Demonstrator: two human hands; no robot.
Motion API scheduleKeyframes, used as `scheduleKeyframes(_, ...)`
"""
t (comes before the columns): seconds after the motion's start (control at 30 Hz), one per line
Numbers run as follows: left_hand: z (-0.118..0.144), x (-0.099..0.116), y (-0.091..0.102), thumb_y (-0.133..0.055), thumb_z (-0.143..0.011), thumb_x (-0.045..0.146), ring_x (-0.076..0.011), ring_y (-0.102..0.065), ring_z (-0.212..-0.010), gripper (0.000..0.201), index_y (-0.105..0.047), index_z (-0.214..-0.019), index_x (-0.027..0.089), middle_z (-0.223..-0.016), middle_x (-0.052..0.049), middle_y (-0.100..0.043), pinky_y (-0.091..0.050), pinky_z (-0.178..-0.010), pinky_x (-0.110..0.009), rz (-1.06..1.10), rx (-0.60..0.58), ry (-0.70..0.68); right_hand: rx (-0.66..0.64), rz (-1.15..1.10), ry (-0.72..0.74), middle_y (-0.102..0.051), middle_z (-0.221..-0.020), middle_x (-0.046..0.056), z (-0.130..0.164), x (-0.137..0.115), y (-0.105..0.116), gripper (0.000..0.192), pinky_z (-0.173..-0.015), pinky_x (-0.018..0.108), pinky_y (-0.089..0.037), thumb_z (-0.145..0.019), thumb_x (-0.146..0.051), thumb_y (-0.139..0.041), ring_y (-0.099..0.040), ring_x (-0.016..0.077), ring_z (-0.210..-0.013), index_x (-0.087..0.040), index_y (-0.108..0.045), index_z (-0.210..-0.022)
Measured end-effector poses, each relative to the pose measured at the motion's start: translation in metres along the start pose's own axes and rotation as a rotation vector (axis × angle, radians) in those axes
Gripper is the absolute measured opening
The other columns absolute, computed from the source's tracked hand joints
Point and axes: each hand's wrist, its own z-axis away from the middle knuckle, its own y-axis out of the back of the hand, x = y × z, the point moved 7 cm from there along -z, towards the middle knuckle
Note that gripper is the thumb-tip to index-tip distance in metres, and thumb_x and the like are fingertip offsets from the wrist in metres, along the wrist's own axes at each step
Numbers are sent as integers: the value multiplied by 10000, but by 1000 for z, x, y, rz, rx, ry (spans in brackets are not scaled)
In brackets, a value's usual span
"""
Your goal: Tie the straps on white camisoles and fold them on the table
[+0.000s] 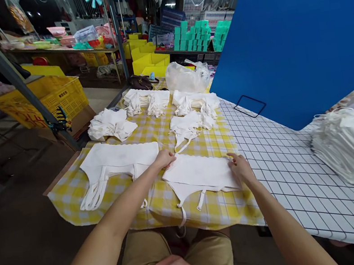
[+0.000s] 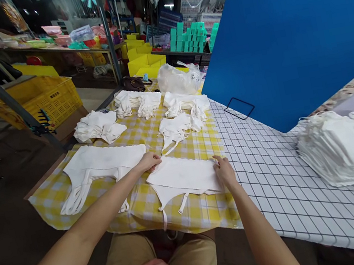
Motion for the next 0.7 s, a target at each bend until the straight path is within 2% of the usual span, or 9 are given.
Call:
scheduleKeyframes(0.13,4,12,-9,-612,-697,168,-142,-575,-650,115,-593,-809,156,-664,-3,-591,-442,-622,-237,-196,44,-142,-76,31,73,-499,-906,47,-6,-1,-4,216,-673,283,-408,-751,-221,-455,-523,156,-714,-217,-622,-888)
scheduleKeyframes(0.2,6,16,-13,-623,-681,154,-171,-580,-796,135,-597,-814,156,-787,-34,-620,-432,-712,-252,-281,60,-202,-100,36,93,-494,-916,40,-9,-1,-4,185,-660,276,-412,-753,-228,-472,-525,150,-710,-225,-610,-875)
scheduleKeyframes(0.27,9,18,-16,-613,-681,139,-191,-572,-861,125,-602,-805,154,-838,-52,-628,-419,-751,-266,-351,62,-240,-124,38,105,-495,-907,34,-11,-1,-5,176,-639,273,-411,-742,-236,-501,-523,148,-698,-235,-601,-887)
scheduleKeyframes(0.43,10,19,-19,-578,-705,142,-185,-584,-823,63,-614,-755,156,-801,-49,-638,-419,-711,-258,-453,55,-251,-155,25,132,-501,-802,23,-18,-7,-5,71,-614,267,-399,-704,-211,-537,-516,153,-678,-216,-593,-747)
scheduleKeyframes(0.7,10,17,-23,-643,-655,259,-185,-585,-838,218,-612,-857,180,-876,-33,-636,-418,-667,-242,-465,49,-308,-83,-76,158,-525,-806,21,-11,-15,1,126,-681,283,-408,-701,-296,-535,-527,168,-731,-216,-625,-737)
